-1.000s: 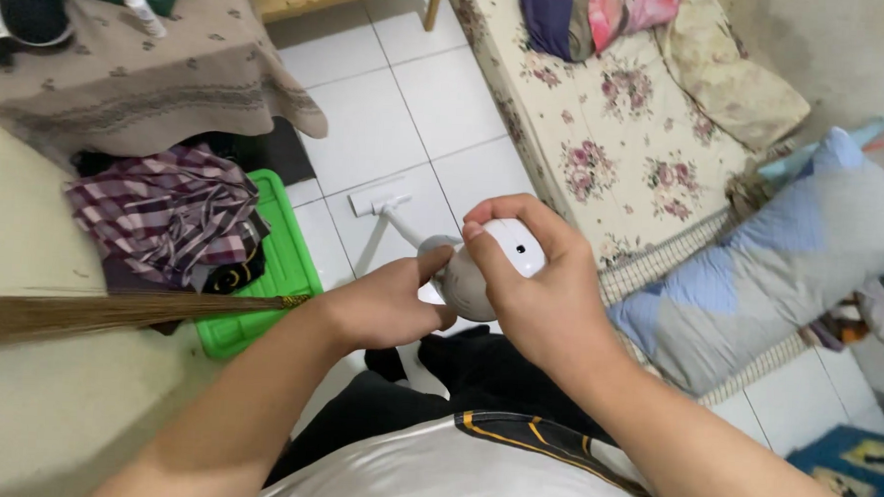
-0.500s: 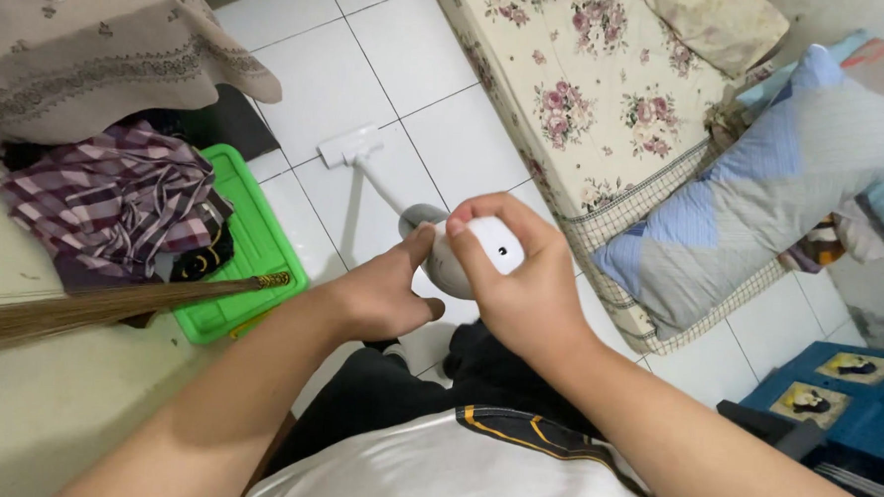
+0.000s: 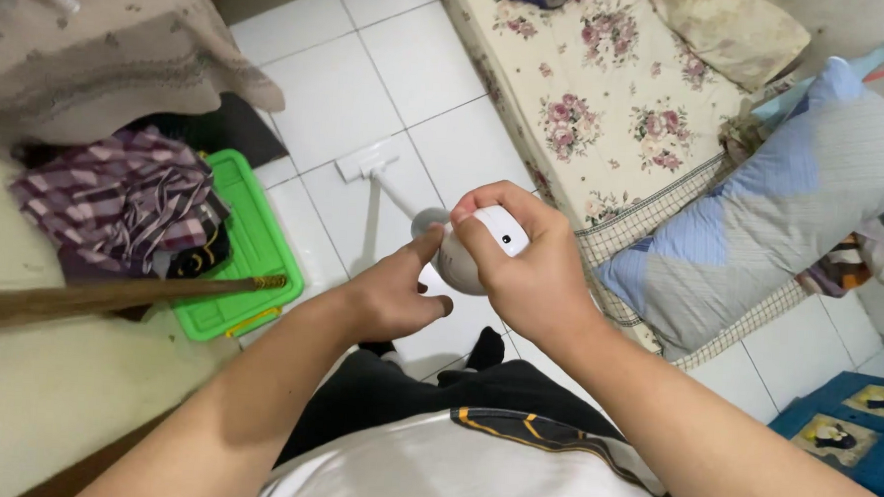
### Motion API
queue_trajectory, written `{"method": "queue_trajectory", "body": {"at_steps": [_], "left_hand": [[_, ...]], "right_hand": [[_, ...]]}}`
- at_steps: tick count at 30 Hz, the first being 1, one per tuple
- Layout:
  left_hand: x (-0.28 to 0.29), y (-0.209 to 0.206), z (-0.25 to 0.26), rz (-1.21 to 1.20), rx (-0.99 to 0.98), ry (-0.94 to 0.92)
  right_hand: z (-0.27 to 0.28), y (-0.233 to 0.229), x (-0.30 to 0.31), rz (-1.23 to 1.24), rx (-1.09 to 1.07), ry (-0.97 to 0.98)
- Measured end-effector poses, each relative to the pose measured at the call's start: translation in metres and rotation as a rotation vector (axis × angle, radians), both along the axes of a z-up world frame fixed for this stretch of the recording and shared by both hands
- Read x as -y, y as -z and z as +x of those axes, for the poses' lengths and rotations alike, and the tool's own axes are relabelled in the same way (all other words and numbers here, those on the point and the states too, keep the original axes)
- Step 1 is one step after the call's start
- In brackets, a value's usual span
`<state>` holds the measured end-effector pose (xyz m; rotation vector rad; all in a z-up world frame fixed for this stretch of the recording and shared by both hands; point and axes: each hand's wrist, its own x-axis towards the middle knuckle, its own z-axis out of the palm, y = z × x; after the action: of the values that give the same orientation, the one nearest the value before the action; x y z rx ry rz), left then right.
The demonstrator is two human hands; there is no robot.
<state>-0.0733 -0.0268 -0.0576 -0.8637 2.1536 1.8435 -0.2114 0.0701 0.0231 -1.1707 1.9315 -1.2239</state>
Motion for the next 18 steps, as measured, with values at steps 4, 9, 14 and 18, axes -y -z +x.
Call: {"method": "queue_trajectory", "body": {"at_steps": [4, 9, 14, 18], "left_hand": [[-0.012, -0.055, -0.027, -0.070, 0.119, 0.076], [-0.047, -0.089, -0.052, -0.078, 0.303, 0.157], [-0.077, -0.046, -0.074, -0.048, 0.154, 0.125], [-0.083, -0.029, -0.094, -0.099, 0.157, 0.131]], "right_hand": [[-0.027, -0.034, -0.013, 0.163, 0.074, 0.055], [-0.059, -0.059, -0.047, 0.271, 0.097, -0.008], [-0.085, -0.031, -0.076, 0.150, 0.057, -0.045], [-0.092, -0.001, -0.089, 0.165, 0.080, 0.018]]}}
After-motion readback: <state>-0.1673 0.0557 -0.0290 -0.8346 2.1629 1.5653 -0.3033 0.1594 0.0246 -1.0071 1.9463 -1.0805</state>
